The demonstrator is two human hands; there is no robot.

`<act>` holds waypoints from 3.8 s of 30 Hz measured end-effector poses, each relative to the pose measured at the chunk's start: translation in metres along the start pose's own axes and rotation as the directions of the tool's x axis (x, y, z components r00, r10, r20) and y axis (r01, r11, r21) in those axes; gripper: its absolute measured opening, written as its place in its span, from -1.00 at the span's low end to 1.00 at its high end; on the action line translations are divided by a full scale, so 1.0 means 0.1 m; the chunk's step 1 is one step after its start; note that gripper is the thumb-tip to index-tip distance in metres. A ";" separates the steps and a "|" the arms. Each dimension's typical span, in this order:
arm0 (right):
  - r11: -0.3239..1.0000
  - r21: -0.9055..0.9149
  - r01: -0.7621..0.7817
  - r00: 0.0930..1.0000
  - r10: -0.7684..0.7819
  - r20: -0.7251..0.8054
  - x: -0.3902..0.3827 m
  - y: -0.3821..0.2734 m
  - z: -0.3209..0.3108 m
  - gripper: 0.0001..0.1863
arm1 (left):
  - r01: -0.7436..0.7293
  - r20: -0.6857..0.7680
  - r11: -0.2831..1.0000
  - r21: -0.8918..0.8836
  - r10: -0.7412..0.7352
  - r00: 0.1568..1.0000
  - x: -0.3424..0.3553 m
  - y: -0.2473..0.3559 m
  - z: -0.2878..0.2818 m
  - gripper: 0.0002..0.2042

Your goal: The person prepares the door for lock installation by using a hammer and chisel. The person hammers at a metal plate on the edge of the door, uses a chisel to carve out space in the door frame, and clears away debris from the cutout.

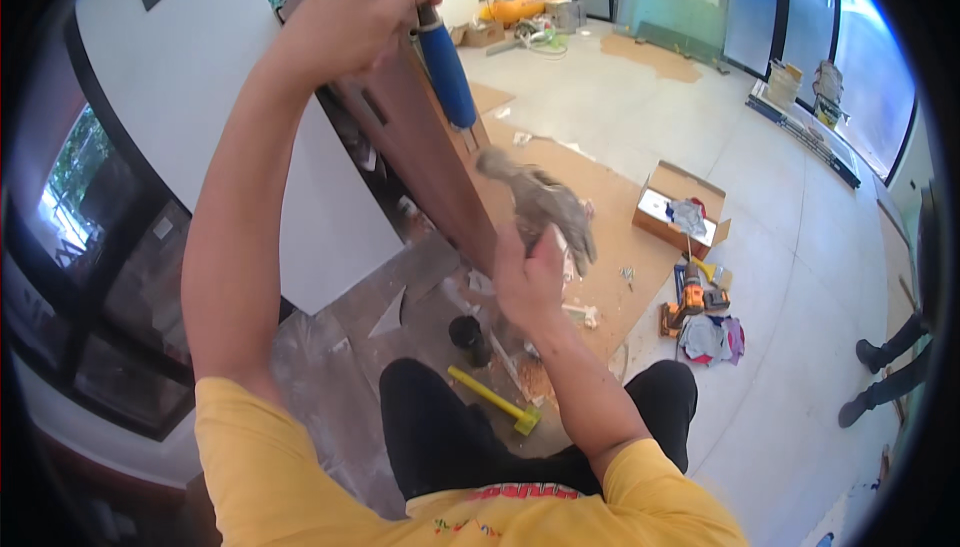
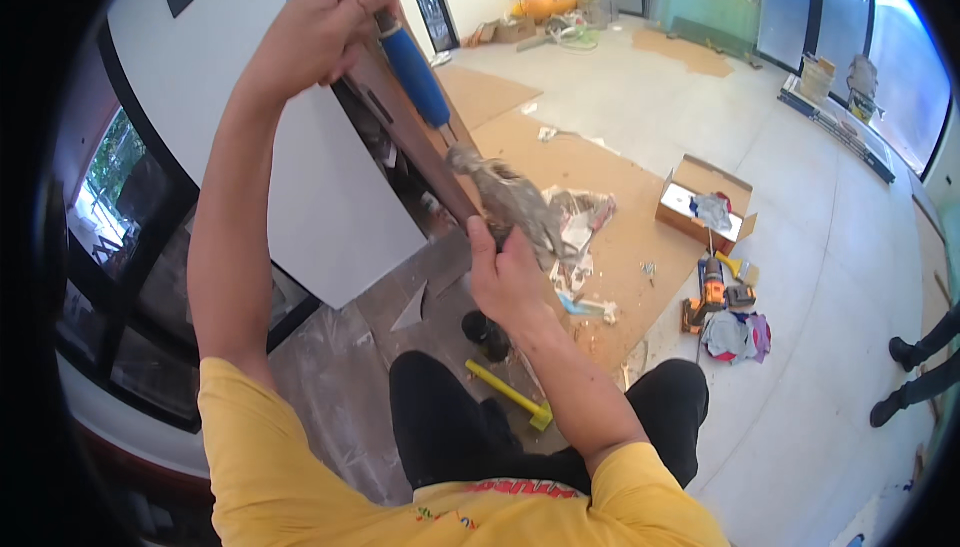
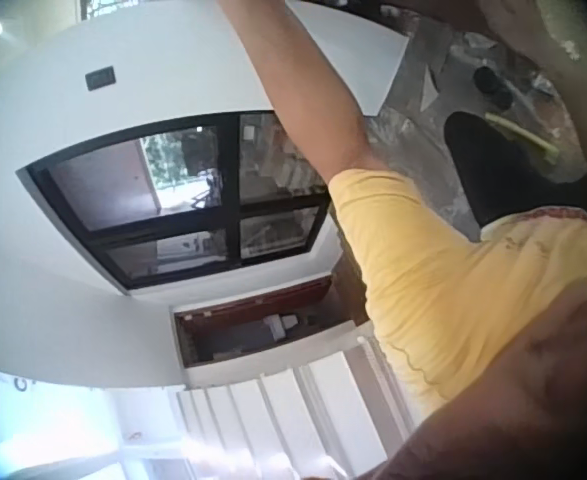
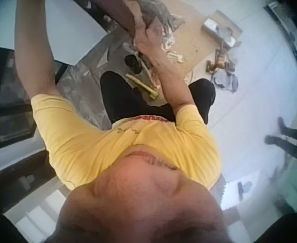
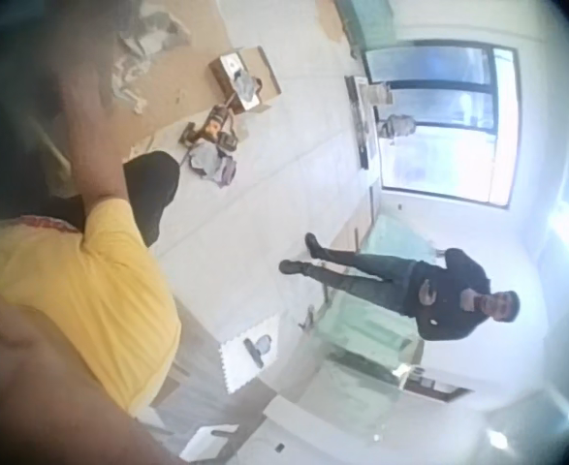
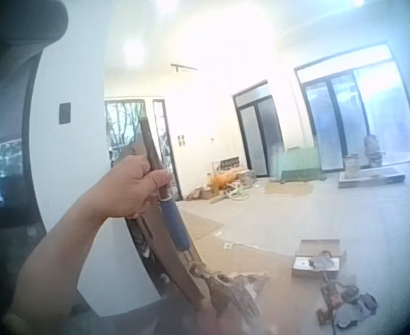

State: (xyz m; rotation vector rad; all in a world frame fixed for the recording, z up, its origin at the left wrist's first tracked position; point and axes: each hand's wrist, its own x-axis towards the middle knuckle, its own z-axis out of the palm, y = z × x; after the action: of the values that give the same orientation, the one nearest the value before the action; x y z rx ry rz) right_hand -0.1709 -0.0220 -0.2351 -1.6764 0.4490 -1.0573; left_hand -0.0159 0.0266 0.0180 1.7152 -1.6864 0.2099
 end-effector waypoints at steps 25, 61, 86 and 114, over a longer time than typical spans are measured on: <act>0.975 0.047 0.219 0.946 -0.200 -0.254 0.30 0.30 0.10 -0.67 | -0.094 -0.010 0.995 0.032 0.094 0.995 0.10 0.11 -0.07 -0.69; 0.537 0.674 0.507 0.848 -0.173 -0.500 0.02 -0.18 -0.21 -0.56 | 0.019 -0.081 0.998 -0.061 -0.024 0.996 -0.06 0.16 0.16 -0.76; 0.857 0.511 -0.068 0.984 0.141 -0.105 -0.14 0.30 -0.34 -0.72 | -0.087 -0.247 0.992 -0.092 0.062 0.967 -0.01 0.13 0.00 -0.68; 0.958 0.170 0.232 0.967 -0.208 -0.145 0.39 -0.37 0.15 -0.70 | -0.031 -0.024 0.999 -0.010 0.030 0.999 0.22 0.36 -0.45 -0.69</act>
State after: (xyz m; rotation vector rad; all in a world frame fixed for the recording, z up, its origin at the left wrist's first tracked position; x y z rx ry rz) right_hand -0.1449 -0.0276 -0.1861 -1.5231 0.2380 -1.3332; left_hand -0.0302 0.0384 0.0765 1.6736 -1.6941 0.2345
